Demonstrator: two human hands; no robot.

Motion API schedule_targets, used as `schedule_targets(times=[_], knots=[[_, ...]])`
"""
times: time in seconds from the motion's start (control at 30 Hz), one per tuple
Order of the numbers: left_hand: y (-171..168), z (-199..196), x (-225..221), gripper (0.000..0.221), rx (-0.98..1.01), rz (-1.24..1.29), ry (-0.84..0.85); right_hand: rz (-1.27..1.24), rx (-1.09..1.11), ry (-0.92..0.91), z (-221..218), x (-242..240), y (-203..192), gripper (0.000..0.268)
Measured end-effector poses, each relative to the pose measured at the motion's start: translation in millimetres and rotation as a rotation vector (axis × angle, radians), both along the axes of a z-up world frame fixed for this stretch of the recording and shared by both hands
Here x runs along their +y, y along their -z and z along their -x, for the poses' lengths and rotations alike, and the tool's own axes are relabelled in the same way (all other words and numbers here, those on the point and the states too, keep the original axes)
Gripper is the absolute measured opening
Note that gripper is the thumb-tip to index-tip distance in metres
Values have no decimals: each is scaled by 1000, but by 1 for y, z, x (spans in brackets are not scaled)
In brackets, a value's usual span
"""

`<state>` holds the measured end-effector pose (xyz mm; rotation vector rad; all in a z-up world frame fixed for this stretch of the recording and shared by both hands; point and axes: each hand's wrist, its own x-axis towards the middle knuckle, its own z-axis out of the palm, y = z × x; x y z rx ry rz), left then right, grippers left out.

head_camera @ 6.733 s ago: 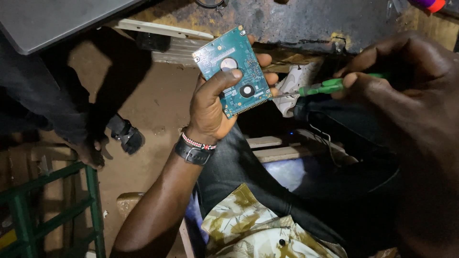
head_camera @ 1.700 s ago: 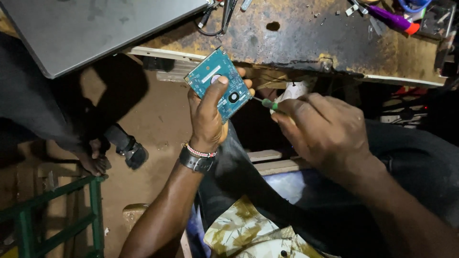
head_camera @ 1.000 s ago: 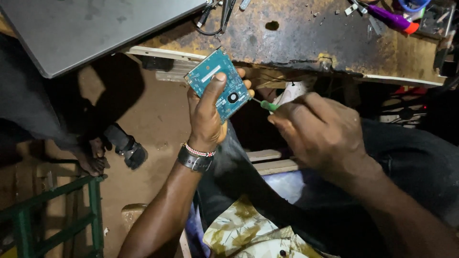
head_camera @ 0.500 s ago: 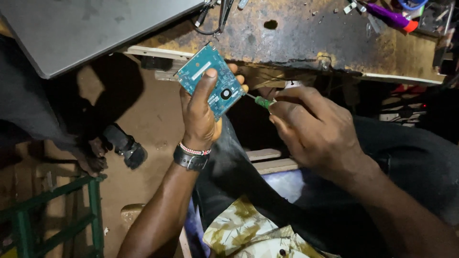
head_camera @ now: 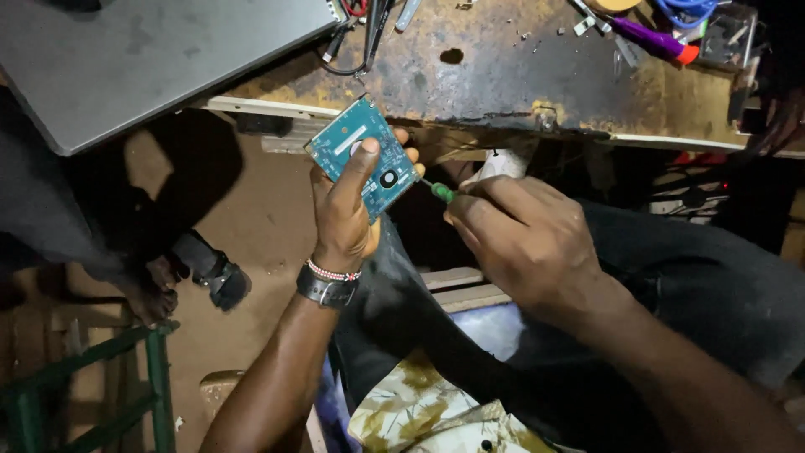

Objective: A person is inspecting a smartphone and then using a screwdriver to work on a hard drive at a repair bench.

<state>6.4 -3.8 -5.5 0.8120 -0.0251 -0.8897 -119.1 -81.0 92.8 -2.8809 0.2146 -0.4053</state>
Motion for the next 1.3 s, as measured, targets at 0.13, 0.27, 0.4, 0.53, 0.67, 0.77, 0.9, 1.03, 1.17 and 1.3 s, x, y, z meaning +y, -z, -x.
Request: schedule_targets(times=[0.13, 0.27, 0.4, 0.53, 0.67, 0.77, 0.9, 1.03, 1.17, 1.3], knots=[[-2, -3, -1, 30, -63, -31, -28, 34, -13, 34, 1, 3, 10, 5], [-2, -5, -2, 31, -58, -23, -35, -46, -16, 86, 2, 3, 14, 13], [-1, -5, 0, 33, -69, -41, -14, -75, -52, 48, 0, 3, 13, 7], [0, -5, 0, 33, -71, -38, -25, -70, -74, 41, -4, 3, 11, 3], [-1, -4, -2, 31, -76, -37, -35, -52, -49, 47, -3, 3, 10, 6], [-2, -3, -1, 31, -77, -56, -52, -74, -52, 54, -2, 3, 10, 5], [-3, -4, -1, 32, -125, -55, -50, -52, -98, 58, -2, 2, 14, 6], [-2, -3, -2, 34, -129, -44, -29, 33, -76, 105, -1, 0, 17, 10], [-6, -4, -1, 33, -113, -65, -30, -20, -126, 61, -1, 0, 17, 10], [-2, -1, -3, 30, -72, -85, -102, -107, -47, 80, -2, -2, 24, 10]])
